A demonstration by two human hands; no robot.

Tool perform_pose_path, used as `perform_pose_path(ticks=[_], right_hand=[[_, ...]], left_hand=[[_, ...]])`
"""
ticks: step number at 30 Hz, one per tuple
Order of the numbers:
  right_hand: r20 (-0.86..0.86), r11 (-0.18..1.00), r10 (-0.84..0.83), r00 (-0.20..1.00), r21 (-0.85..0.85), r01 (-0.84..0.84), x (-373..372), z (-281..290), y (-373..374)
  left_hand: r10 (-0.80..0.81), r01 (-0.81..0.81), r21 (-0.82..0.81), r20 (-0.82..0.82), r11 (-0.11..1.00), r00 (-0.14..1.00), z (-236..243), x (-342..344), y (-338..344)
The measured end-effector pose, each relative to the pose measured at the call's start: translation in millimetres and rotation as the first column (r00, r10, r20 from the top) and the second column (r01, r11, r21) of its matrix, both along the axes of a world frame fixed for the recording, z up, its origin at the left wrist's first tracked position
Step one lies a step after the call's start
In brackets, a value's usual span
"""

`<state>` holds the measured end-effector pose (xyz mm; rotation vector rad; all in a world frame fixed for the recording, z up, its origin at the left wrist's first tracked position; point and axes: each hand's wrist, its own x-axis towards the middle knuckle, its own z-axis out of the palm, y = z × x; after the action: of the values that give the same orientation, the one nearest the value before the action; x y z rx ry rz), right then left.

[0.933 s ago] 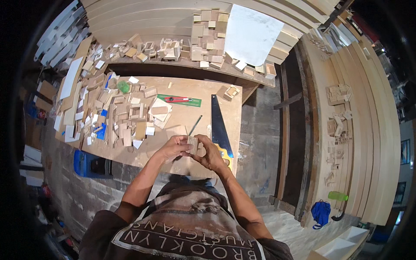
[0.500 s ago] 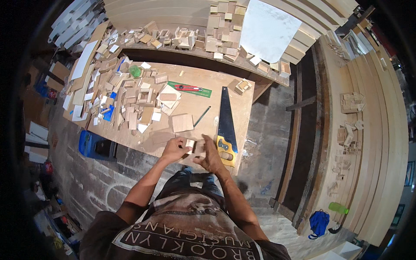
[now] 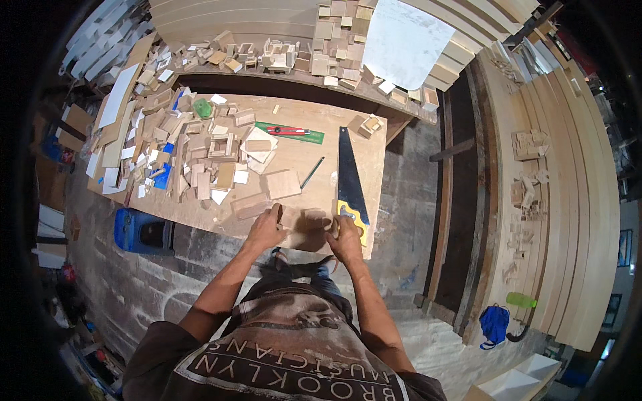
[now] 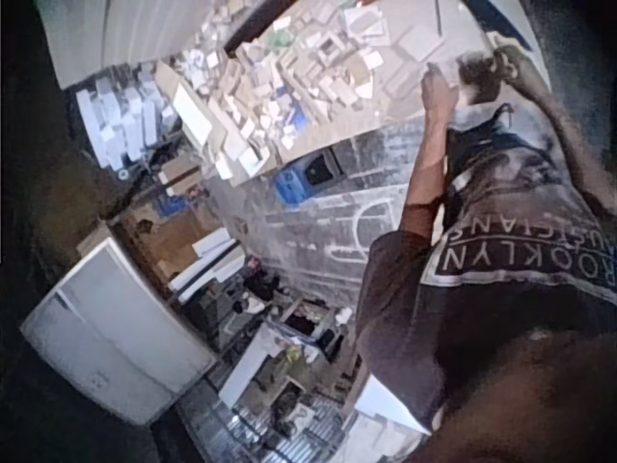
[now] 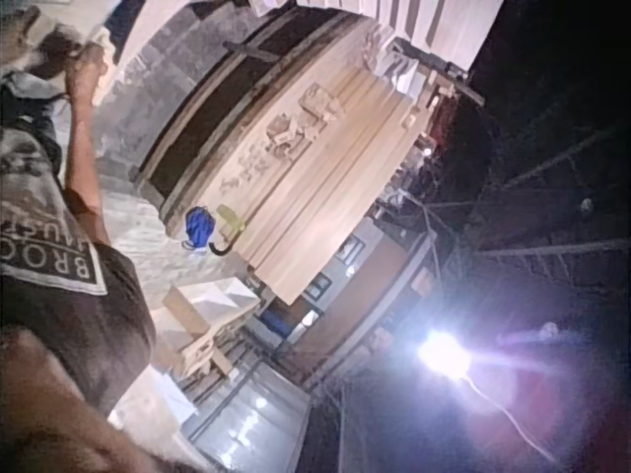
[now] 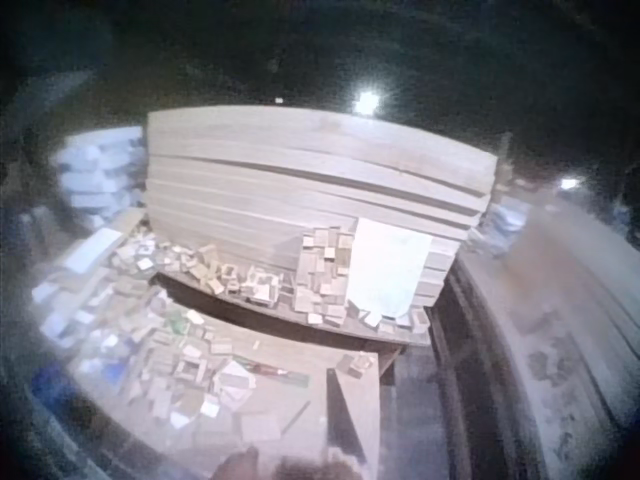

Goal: The person marks a wooden block with a pencil and then saws a small section off using a hand saw on the edge of a workbench.

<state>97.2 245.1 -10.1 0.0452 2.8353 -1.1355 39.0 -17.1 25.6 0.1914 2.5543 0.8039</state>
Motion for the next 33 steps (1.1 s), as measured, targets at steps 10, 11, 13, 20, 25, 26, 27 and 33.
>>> perform_pose_path(ticks=[10,11,13,20,25,26,27,33], right_hand=[[-0.127,0.972,0.228,0.965,0.082,-0.219,-27,-25,-95],[-0.123,0.970,0.233,0.965,0.106,-0.221,-28,-27,-99],[-0.086,0.968,0.236,0.968,0.112,-0.226,-31,-29,-100],[-0.094,0.990,0.140,0.986,0.007,-0.140,-15,-29,-82],[-0.133,0.965,0.242,0.961,0.136,-0.224,-8,-36,-77],[-0.157,0.961,0.239,0.958,0.181,-0.210,-11,-37,-79],[-0.182,0.955,0.236,0.955,0.225,-0.193,-14,-38,-82],[-0.099,0.891,0.339,0.935,0.354,-0.285,-25,-35,-80]], left_hand=[[-0.020,0.046,0.317,-0.086,0.947,0.996,-77,-1,-31],[-0.041,0.065,0.300,-0.086,0.952,0.995,-77,-2,-31],[-0.043,0.068,0.303,-0.088,0.950,0.995,-77,-2,-30],[-0.223,0.256,0.190,-0.179,0.948,0.958,-68,-9,-30],[-0.213,0.233,0.144,-0.142,0.962,0.967,-66,-9,-39],[-0.207,0.232,0.151,-0.161,0.961,0.965,-68,-7,-44],[-0.195,0.220,0.147,-0.169,0.964,0.966,-70,-4,-47],[-0.157,0.188,0.123,-0.228,0.974,0.961,-62,4,-49]])
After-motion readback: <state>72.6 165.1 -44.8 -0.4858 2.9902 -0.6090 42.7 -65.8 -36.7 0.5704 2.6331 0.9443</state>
